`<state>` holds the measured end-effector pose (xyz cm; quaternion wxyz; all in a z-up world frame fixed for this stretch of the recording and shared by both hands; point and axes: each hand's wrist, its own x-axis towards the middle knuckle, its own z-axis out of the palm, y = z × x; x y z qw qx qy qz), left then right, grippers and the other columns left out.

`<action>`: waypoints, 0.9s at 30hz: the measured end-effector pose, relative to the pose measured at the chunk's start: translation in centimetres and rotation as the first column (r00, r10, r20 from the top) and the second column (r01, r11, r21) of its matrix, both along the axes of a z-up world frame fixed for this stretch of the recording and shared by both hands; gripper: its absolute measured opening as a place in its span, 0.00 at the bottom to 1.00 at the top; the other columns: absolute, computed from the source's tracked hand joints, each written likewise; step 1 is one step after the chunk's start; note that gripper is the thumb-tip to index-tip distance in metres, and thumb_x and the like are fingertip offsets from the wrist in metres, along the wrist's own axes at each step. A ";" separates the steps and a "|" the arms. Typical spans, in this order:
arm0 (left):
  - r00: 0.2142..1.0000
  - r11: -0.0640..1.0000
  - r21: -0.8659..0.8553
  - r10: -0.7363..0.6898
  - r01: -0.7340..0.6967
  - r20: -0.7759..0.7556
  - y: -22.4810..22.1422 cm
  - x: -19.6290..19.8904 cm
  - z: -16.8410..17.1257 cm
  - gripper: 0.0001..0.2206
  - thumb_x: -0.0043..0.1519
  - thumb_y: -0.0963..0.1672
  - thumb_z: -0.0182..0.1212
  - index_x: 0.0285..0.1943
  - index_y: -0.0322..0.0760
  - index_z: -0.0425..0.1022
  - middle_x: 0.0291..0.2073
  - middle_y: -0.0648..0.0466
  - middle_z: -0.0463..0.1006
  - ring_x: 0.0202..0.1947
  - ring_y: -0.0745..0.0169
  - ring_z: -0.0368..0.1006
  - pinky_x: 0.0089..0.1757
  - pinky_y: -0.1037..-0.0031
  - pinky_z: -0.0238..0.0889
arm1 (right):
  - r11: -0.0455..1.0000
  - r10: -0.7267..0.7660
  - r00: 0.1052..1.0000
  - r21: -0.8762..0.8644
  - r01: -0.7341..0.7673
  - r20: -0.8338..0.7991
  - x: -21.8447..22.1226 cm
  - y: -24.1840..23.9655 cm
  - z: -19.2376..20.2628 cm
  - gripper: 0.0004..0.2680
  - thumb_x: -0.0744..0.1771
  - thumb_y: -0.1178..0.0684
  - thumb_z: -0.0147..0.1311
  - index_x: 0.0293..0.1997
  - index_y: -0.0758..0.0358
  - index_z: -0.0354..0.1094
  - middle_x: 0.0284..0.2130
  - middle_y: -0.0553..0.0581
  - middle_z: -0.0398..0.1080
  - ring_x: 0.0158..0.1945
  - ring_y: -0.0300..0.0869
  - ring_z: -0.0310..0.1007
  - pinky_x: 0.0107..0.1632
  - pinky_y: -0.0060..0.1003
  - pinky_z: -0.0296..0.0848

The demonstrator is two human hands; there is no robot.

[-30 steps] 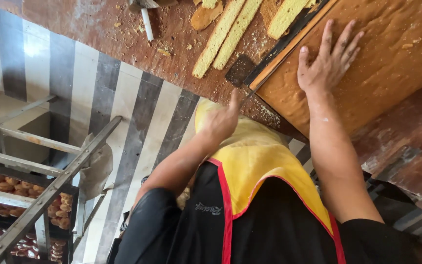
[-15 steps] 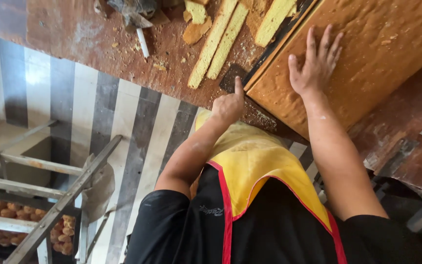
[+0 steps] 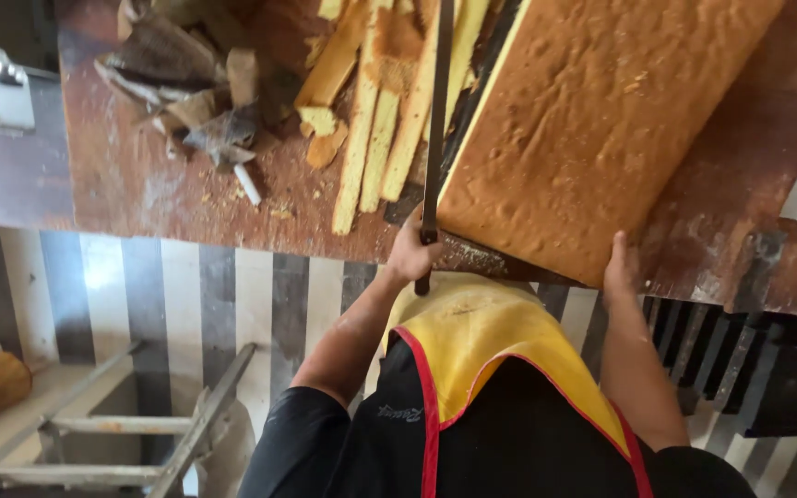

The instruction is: The person cuts a large baked cake sheet on a wooden worktable into long strips and then cross-cuts the strips into square pieces using a long knife, holding the sheet steady with the other hand and moving cut pieces aside as they work across the sheet.

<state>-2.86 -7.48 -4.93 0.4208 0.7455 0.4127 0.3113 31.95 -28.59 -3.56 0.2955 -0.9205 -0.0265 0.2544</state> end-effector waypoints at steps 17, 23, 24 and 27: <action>0.811 0.725 -0.668 0.486 -0.166 0.326 7.0 13.6 4.0 0.16 0.56 0.34 0.56 0.53 0.34 0.69 0.36 0.52 0.76 0.28 0.69 0.71 0.30 0.78 0.67 | 0.950 0.313 0.711 0.206 -0.236 -0.630 -3.9 -1.0 -9.9 0.28 0.69 0.31 0.34 0.69 0.66 0.54 0.58 0.64 0.68 0.55 0.53 0.77 0.49 0.47 0.76; 0.910 0.838 -0.458 0.394 -0.296 0.132 6.3 11.8 -0.4 0.13 0.61 0.35 0.58 0.55 0.32 0.75 0.48 0.55 0.80 0.34 0.68 0.74 0.36 0.74 0.71 | 0.001 0.996 0.013 0.126 -0.992 0.090 -4.2 11.9 3.2 0.25 0.67 0.43 0.55 0.72 0.62 0.57 0.57 0.61 0.73 0.54 0.55 0.75 0.55 0.48 0.73; 0.905 0.834 -0.457 0.406 -0.310 0.127 6.4 11.7 1.9 0.13 0.61 0.35 0.58 0.55 0.32 0.75 0.48 0.55 0.80 0.34 0.68 0.74 0.36 0.74 0.71 | -0.012 0.996 0.000 0.132 -0.991 0.089 -3.0 12.8 1.8 0.25 0.67 0.43 0.55 0.72 0.62 0.57 0.57 0.61 0.73 0.54 0.55 0.75 0.55 0.48 0.73; 0.927 0.836 -0.401 0.336 -0.374 -0.165 6.3 11.8 6.2 0.16 0.63 0.39 0.59 0.61 0.40 0.73 0.35 0.46 0.82 0.32 0.62 0.77 0.38 0.69 0.73 | 0.011 0.909 -0.038 -0.114 -0.993 0.415 -1.3 17.0 1.9 0.22 0.70 0.36 0.52 0.72 0.46 0.56 0.65 0.53 0.65 0.64 0.44 0.67 0.64 0.46 0.68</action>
